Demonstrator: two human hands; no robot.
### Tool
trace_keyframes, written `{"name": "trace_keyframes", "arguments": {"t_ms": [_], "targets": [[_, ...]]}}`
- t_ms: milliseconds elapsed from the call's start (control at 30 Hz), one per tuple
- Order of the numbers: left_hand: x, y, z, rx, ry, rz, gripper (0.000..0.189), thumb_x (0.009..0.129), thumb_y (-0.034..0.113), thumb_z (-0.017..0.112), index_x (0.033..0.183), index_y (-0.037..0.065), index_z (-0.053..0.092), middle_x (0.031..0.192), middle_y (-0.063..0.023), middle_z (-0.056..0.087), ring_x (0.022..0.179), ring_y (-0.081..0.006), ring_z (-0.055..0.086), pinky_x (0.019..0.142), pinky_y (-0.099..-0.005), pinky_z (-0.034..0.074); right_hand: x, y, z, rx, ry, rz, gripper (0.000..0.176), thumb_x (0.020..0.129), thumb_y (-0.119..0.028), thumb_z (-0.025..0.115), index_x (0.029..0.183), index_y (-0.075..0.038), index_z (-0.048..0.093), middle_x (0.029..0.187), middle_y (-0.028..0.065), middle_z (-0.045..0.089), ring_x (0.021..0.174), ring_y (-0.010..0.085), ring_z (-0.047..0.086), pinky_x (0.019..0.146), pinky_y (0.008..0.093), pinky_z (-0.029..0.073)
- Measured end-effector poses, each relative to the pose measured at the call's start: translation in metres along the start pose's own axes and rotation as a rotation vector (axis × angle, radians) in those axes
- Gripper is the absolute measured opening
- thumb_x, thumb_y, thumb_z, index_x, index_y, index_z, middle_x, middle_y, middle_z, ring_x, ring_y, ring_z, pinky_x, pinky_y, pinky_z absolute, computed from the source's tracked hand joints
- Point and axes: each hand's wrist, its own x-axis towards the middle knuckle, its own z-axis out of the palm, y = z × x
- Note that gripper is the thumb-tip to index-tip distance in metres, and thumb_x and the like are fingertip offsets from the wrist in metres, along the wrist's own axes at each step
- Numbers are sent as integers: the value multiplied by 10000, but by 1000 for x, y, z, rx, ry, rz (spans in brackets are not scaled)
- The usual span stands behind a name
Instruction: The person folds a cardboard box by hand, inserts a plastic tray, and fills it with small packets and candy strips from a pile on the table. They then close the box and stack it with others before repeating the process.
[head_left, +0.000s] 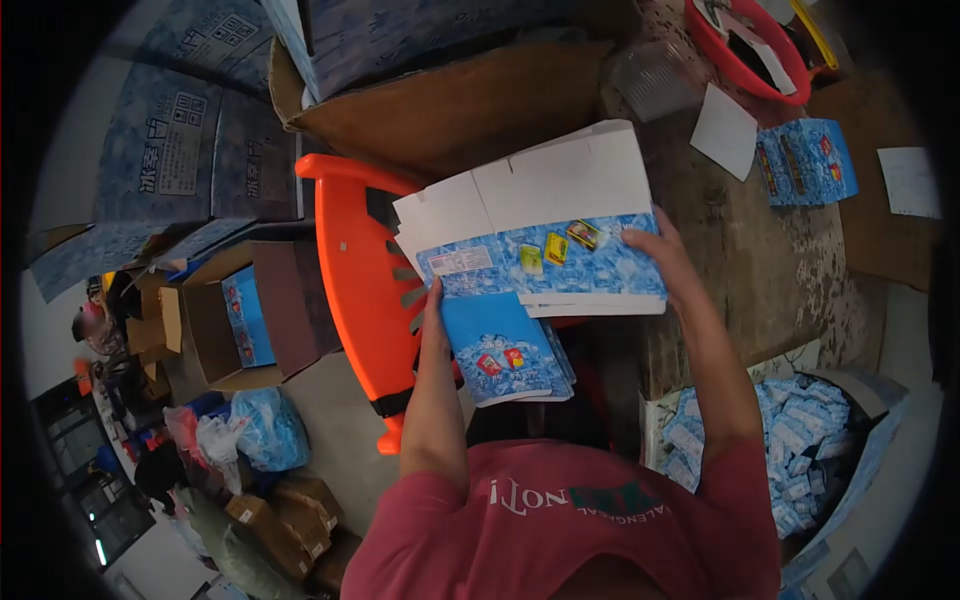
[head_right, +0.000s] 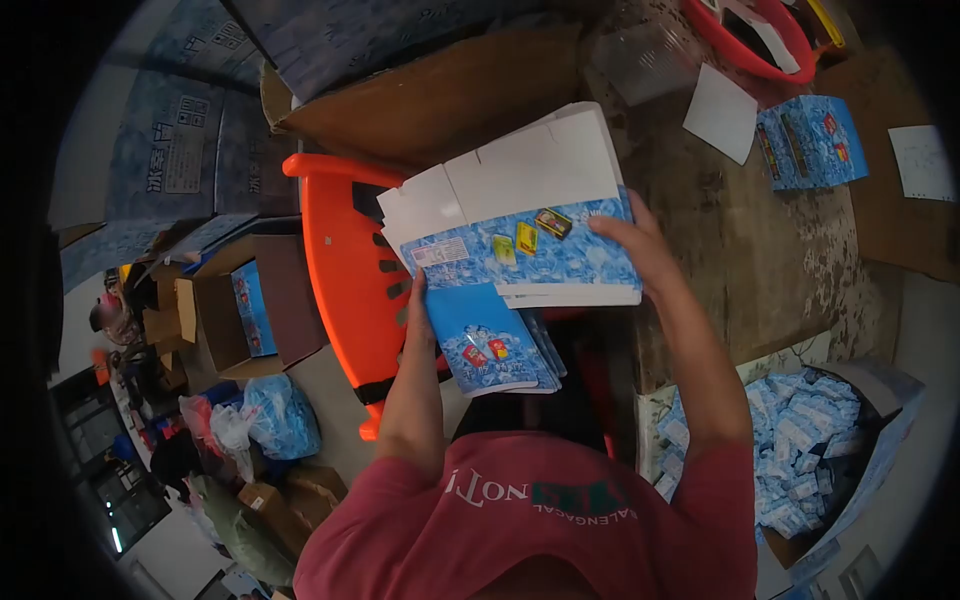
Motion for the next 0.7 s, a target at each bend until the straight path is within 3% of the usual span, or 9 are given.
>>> {"name": "trace_keyframes", "arguments": {"t_ms": [133, 200, 233, 300, 333, 400, 500, 567, 700], "targets": [[47, 4, -47, 114, 121, 63, 637, 825, 439, 592, 1273, 17, 428, 1213, -159, 525, 1068, -282, 533, 902, -369, 442, 64, 35, 2, 72, -35, 138, 658, 762, -178, 654, 1298, 41, 341, 1104, 189, 559, 954, 235, 594, 785, 315, 498], [72, -2, -64, 150, 120, 79, 628, 821, 399, 619, 1268, -1, 434, 1198, -159, 535, 1071, -260, 532, 905, -352, 433, 87, 62, -11, -619, 5, -2, 685, 767, -168, 642, 1313, 66, 300, 1149, 225, 541, 983, 305, 589, 830, 356, 488], [82, -8, -66, 361, 246, 172, 623, 819, 378, 629, 1259, -19, 436, 1183, -164, 544, 1061, -259, 538, 906, -344, 427, 87, 77, -7, -629, 5, 11, 685, 767, -168, 642, 1313, 66, 300, 1149, 225, 541, 983, 305, 589, 830, 356, 488], [100, -18, -75, 570, 363, 252, 617, 817, 357, 639, 1249, -37, 439, 1168, -169, 552, 1051, -258, 543, 907, -336, 421, 88, 109, 9, -1225, 83, -473, 732, 758, -161, 645, 1335, 64, 254, 1192, 267, 503, 1040, 373, 551, 872, 401, 462], [110, -22, -83, 732, 402, 322, 610, 824, 355, 633, 1247, -38, 436, 1165, -166, 554, 1042, -245, 546, 899, -332, 421, 95, 120, 14, -1235, 87, -471, 732, 758, -161, 645, 1335, 64, 254, 1192, 267, 503, 1040, 373, 551, 872, 401, 462], [116, -33, -77, 901, 439, 378, 602, 831, 353, 628, 1245, -39, 433, 1163, -163, 555, 1033, -233, 548, 891, -328, 421, 100, 146, 19, -1174, 311, -249, 689, 740, -115, 638, 1320, 40, 300, 1159, 293, 505, 1044, 450, 508, 883, 409, 445], [108, -29, -65, 927, 548, 457, 606, 826, 340, 627, 1228, -73, 439, 1163, -197, 557, 1046, -282, 552, 914, -338, 405, 125, 163, 7, -972, 261, -75, 746, 737, -137, 659, 1347, 35, 266, 1220, 302, 459, 1129, 435, 455, 925, 408, 415], [122, -35, -88, 1000, 561, 494, 600, 836, 350, 611, 1224, -73, 439, 1148, -217, 563, 1040, -311, 556, 902, -355, 411, 140, 173, 7, -925, 328, -125, 782, 728, -147, 679, 1353, 36, 246, 1232, 297, 452, 1116, 421, 472, 933, 413, 408], [111, -34, -67, 1079, 603, 501, 581, 845, 361, 590, 1205, -74, 457, 1127, -250, 564, 1041, -358, 552, 895, -381, 416, 138, 175, 19, -925, 492, -280, 800, 712, -118, 705, 1353, 26, 249, 1277, 284, 416, 1147, 403, 449, 974, 419, 367]]}}
